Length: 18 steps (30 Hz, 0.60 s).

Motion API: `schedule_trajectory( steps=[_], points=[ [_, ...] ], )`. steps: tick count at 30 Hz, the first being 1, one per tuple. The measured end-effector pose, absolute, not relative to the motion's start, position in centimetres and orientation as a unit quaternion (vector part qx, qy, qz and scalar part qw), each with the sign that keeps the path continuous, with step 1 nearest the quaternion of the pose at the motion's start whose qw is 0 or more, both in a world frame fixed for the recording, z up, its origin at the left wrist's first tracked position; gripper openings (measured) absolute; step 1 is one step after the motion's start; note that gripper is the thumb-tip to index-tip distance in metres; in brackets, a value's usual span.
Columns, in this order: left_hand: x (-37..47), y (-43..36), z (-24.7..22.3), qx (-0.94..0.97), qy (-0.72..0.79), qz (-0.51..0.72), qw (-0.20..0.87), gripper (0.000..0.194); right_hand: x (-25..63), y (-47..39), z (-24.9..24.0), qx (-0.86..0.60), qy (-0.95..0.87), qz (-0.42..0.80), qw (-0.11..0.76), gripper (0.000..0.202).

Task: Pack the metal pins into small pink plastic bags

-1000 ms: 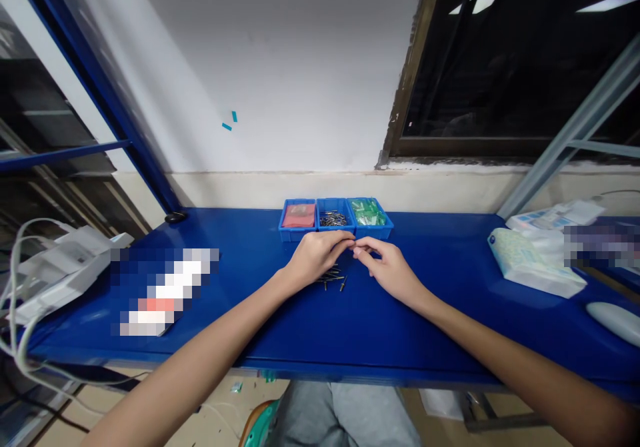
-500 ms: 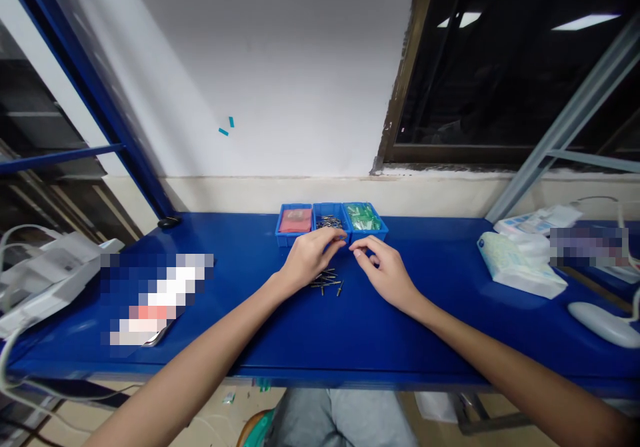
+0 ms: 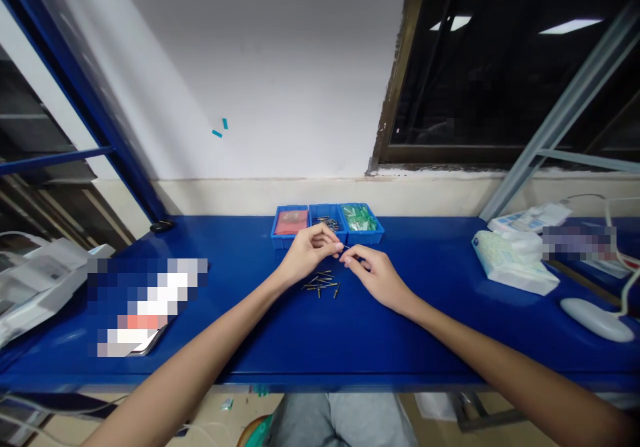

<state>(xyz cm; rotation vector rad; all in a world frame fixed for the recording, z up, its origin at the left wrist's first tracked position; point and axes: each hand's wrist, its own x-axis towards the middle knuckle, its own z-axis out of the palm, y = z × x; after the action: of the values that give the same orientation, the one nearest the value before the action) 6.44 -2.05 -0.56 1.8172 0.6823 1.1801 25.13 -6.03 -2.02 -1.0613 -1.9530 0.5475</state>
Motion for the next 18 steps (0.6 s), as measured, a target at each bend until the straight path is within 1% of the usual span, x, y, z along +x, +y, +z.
schedule_trajectory(
  steps=[2,4,10,13,15,17,18],
  points=[
    [6.2,-1.8,-0.6,0.716,0.274,0.461,0.447,0.021,25.3,-6.1,-1.7,-0.438,-0.774,0.196,0.414,0.023],
    [6.1,-1.7,-0.6,0.714,0.272,0.461,0.451,0.022,25.6,-6.2,-1.6,-0.450,-0.770,0.172,0.419,0.023],
    [6.3,-1.8,-0.5,0.720,0.254,0.466,0.448,0.023,25.4,-5.3,-1.6,-0.410,-0.802,0.097,0.424,0.020],
    [5.9,-1.7,0.0,0.710,0.268,0.483,0.437,0.025,24.2,-3.4,0.2,-0.380,-0.830,0.056,0.405,0.019],
    [5.3,-1.5,0.5,0.683,0.300,0.532,0.400,0.023,24.4,-2.5,2.5,-0.382,-0.849,0.027,0.363,0.015],
    [4.6,-1.0,1.0,0.646,0.334,0.591,0.350,0.021,26.2,-2.6,5.1,-0.463,-0.799,0.032,0.383,0.043],
    [4.3,-0.8,1.0,0.632,0.345,0.613,0.325,0.020,27.5,-3.2,6.2,-0.498,-0.766,0.042,0.405,0.048]
  ],
)
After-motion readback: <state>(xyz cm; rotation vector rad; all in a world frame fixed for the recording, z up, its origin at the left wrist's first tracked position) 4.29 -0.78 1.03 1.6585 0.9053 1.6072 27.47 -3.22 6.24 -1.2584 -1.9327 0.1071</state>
